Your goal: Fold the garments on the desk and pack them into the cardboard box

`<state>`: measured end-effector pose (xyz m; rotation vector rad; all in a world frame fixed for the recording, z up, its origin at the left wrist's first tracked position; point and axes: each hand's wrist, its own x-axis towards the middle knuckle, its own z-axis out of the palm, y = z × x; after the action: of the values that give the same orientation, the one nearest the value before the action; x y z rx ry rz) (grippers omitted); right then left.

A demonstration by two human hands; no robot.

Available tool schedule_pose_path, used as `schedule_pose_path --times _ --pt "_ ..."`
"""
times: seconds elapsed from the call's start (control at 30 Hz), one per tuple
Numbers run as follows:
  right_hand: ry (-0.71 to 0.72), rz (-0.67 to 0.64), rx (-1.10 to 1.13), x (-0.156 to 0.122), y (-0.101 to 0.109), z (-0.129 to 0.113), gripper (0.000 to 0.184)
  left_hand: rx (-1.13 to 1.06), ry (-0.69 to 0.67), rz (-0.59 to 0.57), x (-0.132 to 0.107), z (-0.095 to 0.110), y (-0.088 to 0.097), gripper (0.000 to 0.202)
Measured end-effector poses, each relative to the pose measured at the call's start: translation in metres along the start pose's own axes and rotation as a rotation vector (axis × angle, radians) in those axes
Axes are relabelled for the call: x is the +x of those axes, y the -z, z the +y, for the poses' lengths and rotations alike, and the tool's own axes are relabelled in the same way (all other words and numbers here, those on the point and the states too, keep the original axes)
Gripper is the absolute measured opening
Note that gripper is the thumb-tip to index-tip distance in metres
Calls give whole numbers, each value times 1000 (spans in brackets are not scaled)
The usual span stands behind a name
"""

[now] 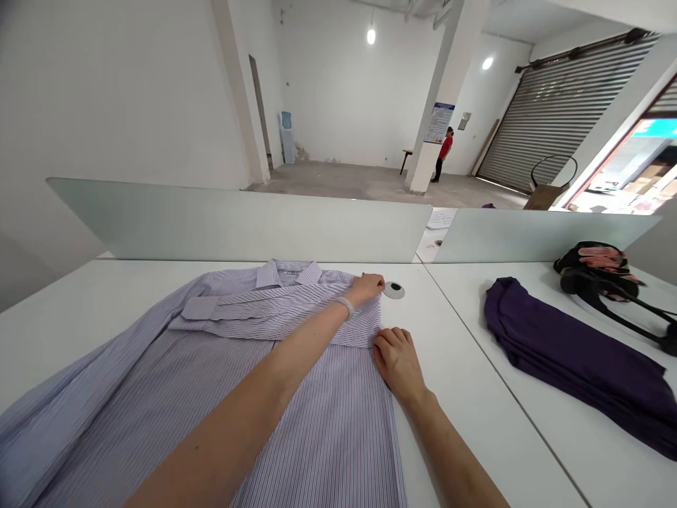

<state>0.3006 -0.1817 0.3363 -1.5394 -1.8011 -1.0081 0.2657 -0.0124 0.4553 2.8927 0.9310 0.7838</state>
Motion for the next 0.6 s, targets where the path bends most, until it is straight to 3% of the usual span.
schedule_pose_path --times 0.17,0.4,0.5,0.6 --pt "-55 1 23 3 3 -4 22 -18 23 -9 13 -4 1 32" --pt "-103 -4 -10 3 5 -8 21 -20 -14 197 2 1 -17 28" --pt "-123 -13 -28 2 5 -9 19 -18 -46 289 -2 3 -11 35" --pt "-138 -8 -49 2 5 -9 17 9 -141 289 -12 -2 0 35"
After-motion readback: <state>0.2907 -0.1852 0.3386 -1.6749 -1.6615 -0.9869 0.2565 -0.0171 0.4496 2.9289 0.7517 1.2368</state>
